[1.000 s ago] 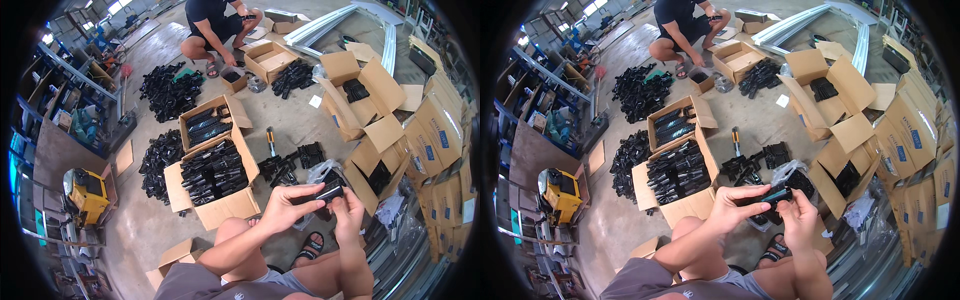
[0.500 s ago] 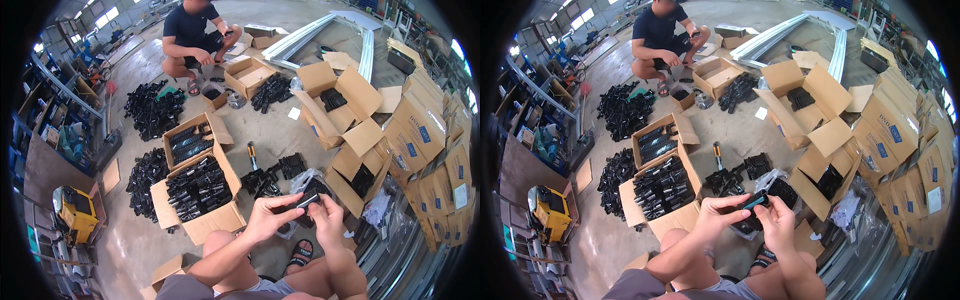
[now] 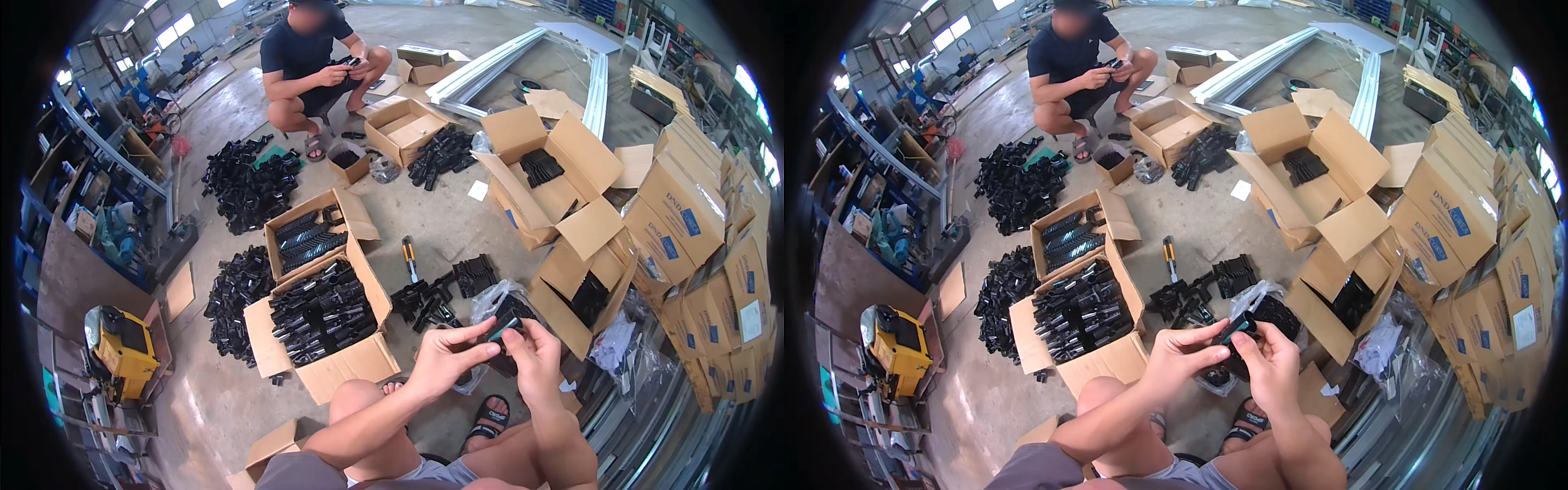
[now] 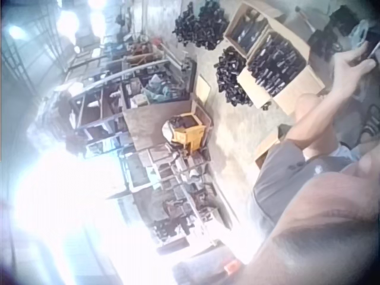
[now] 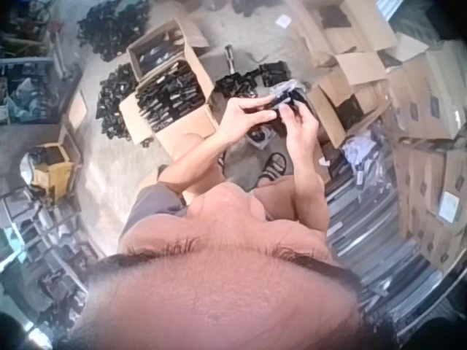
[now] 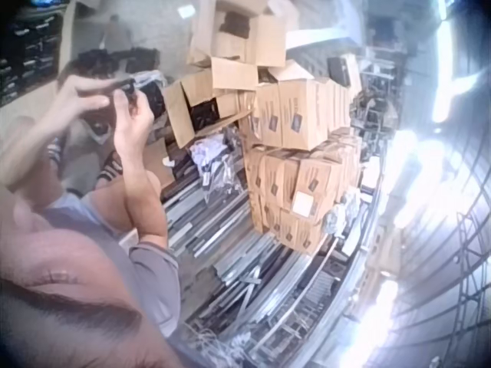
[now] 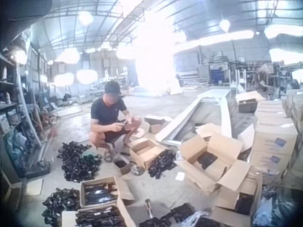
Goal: The person sits on the floor surrounded by boxes and black plastic components, picking up two parts at a time and joining them together by hand before placing them into a separate container.
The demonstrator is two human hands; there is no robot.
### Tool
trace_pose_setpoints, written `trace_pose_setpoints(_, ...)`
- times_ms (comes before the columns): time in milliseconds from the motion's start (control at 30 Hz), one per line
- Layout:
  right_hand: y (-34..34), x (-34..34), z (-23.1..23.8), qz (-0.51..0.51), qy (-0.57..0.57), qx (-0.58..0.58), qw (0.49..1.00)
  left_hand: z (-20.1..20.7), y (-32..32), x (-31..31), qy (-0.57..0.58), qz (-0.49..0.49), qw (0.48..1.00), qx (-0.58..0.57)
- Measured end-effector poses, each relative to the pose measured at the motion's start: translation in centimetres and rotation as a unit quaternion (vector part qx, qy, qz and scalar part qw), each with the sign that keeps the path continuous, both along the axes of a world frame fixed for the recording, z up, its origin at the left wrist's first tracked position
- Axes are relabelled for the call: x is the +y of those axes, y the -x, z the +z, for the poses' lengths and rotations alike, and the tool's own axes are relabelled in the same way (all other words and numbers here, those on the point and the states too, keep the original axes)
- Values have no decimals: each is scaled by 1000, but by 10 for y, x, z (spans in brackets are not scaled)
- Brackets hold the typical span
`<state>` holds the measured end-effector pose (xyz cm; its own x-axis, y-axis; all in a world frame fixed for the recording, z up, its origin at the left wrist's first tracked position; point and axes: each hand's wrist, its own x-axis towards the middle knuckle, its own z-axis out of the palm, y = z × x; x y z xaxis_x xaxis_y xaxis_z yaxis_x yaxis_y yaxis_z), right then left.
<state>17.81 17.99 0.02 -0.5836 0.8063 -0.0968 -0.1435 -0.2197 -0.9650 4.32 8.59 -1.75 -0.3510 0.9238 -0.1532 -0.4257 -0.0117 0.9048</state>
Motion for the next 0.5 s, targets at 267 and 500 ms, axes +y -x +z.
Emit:
trace_pose_setpoints(267, 18, 2, 9, -55, -28, -102, 993, -4, 4, 15, 10, 45, 987, -153)
trace_pose_setpoints(500, -3, 10, 4, -13, -105, -56, 993, -7, -2, 14, 23, 53, 967, -246)
